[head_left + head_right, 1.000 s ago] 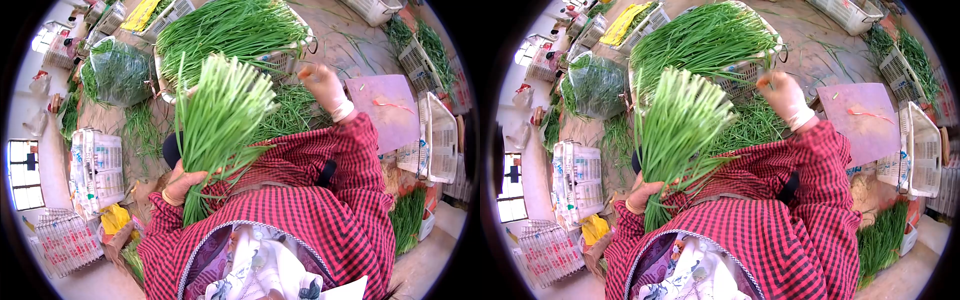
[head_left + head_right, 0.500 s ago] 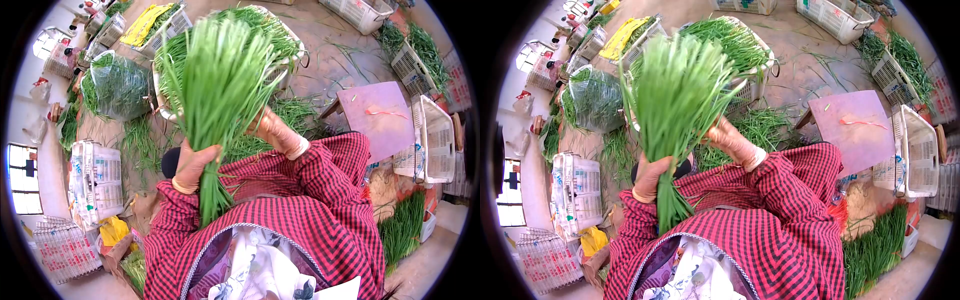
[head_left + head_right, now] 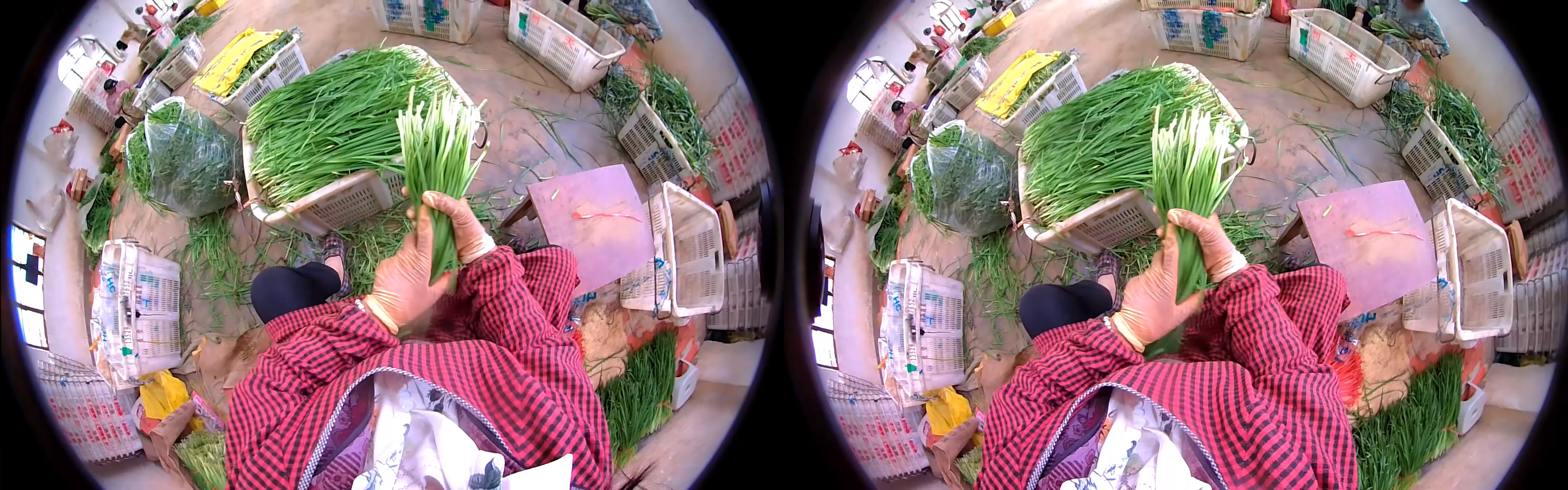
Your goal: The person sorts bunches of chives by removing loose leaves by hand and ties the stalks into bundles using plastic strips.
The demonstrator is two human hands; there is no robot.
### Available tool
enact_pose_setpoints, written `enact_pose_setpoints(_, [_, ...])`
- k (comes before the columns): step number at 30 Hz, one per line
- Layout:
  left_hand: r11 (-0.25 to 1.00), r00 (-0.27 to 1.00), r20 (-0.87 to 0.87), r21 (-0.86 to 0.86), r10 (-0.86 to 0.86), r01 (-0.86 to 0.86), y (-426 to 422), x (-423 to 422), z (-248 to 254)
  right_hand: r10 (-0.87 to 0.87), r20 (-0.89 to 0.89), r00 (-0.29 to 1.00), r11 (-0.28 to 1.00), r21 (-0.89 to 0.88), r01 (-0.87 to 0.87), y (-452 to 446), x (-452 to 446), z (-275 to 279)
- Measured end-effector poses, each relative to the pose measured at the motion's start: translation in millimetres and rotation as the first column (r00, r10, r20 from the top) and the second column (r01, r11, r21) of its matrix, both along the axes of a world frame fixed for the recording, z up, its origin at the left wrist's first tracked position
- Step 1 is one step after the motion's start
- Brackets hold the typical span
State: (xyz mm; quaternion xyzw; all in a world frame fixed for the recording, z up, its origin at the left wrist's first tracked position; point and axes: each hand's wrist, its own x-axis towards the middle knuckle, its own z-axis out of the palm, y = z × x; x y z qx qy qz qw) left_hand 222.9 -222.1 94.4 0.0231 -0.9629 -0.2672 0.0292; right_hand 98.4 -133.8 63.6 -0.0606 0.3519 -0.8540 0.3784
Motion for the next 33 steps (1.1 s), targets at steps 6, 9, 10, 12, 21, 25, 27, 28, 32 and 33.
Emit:
enact_pose_setpoints(6, [0.430,0.925,0.243,0.897,-0.292,-0.100,-52,-4,7,0.183,-0.211,0.960,0.979,0.128,-0.159,61,-25,21])
enact_pose_setpoints(9, [0.265,0.993,0.092,0.962,-0.080,-0.068,-84,-9,-3,0.274,-0.266,0.924,0.958,0.161,-0.238,74,-26,25])
enact_pose_setpoints(10, [0.202,0.996,0.087,0.976,-0.008,-0.084,-88,-11,-5,0.288,-0.256,0.923,0.953,0.167,-0.251,74,-21,31])
enact_pose_setpoints(12, [0.129,0.999,0.042,0.991,0.034,-0.046,-86,-17,-13,0.338,-0.267,0.902,0.908,0.345,-0.238,67,-10,33])
enact_pose_setpoints(21, [-0.117,1.000,-0.027,0.993,-0.011,0.025,-93,-8,-8,0.708,-0.673,0.213,0.572,0.724,0.386,27,64,44])
enact_pose_setpoints(25, [-0.190,0.996,-0.080,0.979,-0.032,0.072,-94,-10,-15,0.664,-0.732,0.150,0.593,0.638,0.491,20,74,54])
enact_pose_setpoints(27, [-0.181,0.995,-0.093,0.980,-0.025,0.087,-95,-12,-17,0.727,-0.683,0.070,0.536,0.629,0.564,16,82,52])
enact_pose_setpoints(28, [-0.169,0.994,-0.104,0.981,-0.015,0.101,-97,-12,-17,0.729,-0.681,0.072,0.532,0.630,0.565,12,86,48])
enact_pose_setpoints(32, [-0.110,1.000,-0.027,0.994,0.008,0.027,-97,-8,-2,0.784,-0.620,-0.046,0.502,0.588,0.634,3,99,44])
enact_pose_setpoints(33, [-0.061,0.999,0.012,0.998,-0.037,-0.014,-98,-8,-2,0.813,-0.581,-0.044,0.487,0.635,0.600,1,101,43])
